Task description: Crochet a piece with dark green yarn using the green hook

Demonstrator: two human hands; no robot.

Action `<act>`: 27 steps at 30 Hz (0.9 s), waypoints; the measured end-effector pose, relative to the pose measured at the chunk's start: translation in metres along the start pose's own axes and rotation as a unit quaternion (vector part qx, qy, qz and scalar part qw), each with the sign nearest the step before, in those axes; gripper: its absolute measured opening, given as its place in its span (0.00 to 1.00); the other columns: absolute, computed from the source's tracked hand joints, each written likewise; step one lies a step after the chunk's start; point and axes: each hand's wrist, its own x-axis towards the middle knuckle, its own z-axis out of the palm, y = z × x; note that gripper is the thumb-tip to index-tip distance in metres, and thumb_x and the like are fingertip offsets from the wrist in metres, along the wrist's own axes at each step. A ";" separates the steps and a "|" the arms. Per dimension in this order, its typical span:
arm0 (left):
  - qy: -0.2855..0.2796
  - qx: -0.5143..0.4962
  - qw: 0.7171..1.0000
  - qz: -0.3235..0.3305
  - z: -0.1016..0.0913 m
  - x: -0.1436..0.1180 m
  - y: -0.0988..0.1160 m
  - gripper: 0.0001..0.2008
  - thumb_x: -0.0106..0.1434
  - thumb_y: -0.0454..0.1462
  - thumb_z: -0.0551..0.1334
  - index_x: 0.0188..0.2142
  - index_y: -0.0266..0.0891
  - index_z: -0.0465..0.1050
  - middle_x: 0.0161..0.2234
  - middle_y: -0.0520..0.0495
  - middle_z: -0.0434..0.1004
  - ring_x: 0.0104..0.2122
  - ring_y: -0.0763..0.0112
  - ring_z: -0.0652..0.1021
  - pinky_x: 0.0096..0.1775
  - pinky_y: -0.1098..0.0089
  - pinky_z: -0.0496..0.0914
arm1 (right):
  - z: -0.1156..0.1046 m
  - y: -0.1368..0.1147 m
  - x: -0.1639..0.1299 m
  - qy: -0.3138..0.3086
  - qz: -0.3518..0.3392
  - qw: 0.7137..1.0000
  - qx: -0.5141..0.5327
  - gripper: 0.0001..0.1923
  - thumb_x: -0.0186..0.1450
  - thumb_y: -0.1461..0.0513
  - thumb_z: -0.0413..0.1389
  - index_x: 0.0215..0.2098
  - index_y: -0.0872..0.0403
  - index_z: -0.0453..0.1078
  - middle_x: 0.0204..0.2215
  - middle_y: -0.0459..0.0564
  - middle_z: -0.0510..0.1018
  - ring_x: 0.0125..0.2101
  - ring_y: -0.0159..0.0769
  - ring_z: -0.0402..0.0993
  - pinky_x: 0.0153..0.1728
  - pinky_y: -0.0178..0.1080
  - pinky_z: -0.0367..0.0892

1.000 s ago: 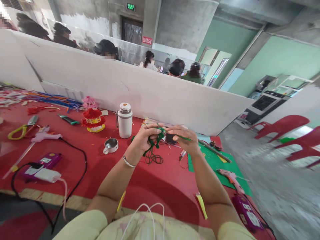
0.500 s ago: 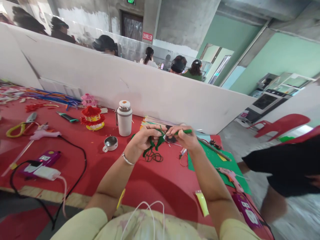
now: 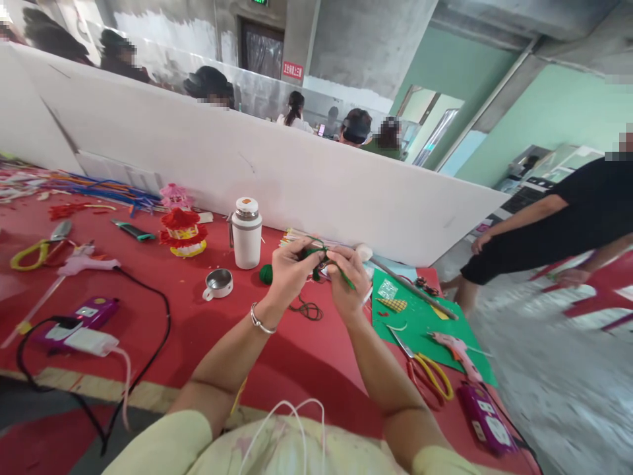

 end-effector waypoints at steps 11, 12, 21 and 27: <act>-0.112 -0.173 0.954 -0.218 -0.017 0.010 0.016 0.18 0.45 0.32 0.75 0.39 0.33 0.82 0.17 0.61 0.57 0.16 0.87 0.53 0.19 0.79 0.46 | -0.010 0.018 0.005 -0.055 0.136 0.978 0.149 0.13 0.69 0.49 0.60 0.44 0.45 0.81 0.45 0.51 0.86 0.49 0.47 0.82 0.52 0.51 0.78; -0.116 -0.171 0.953 -0.221 -0.017 0.010 0.016 0.18 0.46 0.31 0.75 0.39 0.33 0.82 0.17 0.62 0.56 0.16 0.87 0.52 0.19 0.79 0.46 | -0.014 0.018 0.007 -0.069 0.146 0.974 0.160 0.13 0.69 0.49 0.60 0.44 0.45 0.81 0.46 0.51 0.86 0.50 0.47 0.82 0.52 0.51 0.78; -0.147 -0.162 0.950 -0.224 -0.018 0.008 0.014 0.18 0.47 0.32 0.74 0.40 0.33 0.83 0.17 0.61 0.59 0.16 0.87 0.52 0.20 0.77 0.45 | -0.027 0.009 0.014 -0.111 0.149 0.969 0.163 0.13 0.70 0.49 0.59 0.42 0.46 0.81 0.46 0.52 0.86 0.47 0.45 0.83 0.47 0.48 0.79; -0.195 -0.145 0.946 -0.217 -0.016 0.007 0.006 0.22 0.46 0.36 0.77 0.42 0.32 0.84 0.21 0.54 0.69 0.17 0.85 0.57 0.21 0.73 0.46 | -0.019 0.024 0.001 -0.001 0.171 0.955 0.244 0.10 0.62 0.53 0.67 0.34 0.50 0.82 0.36 0.50 0.86 0.36 0.41 0.84 0.37 0.43 0.79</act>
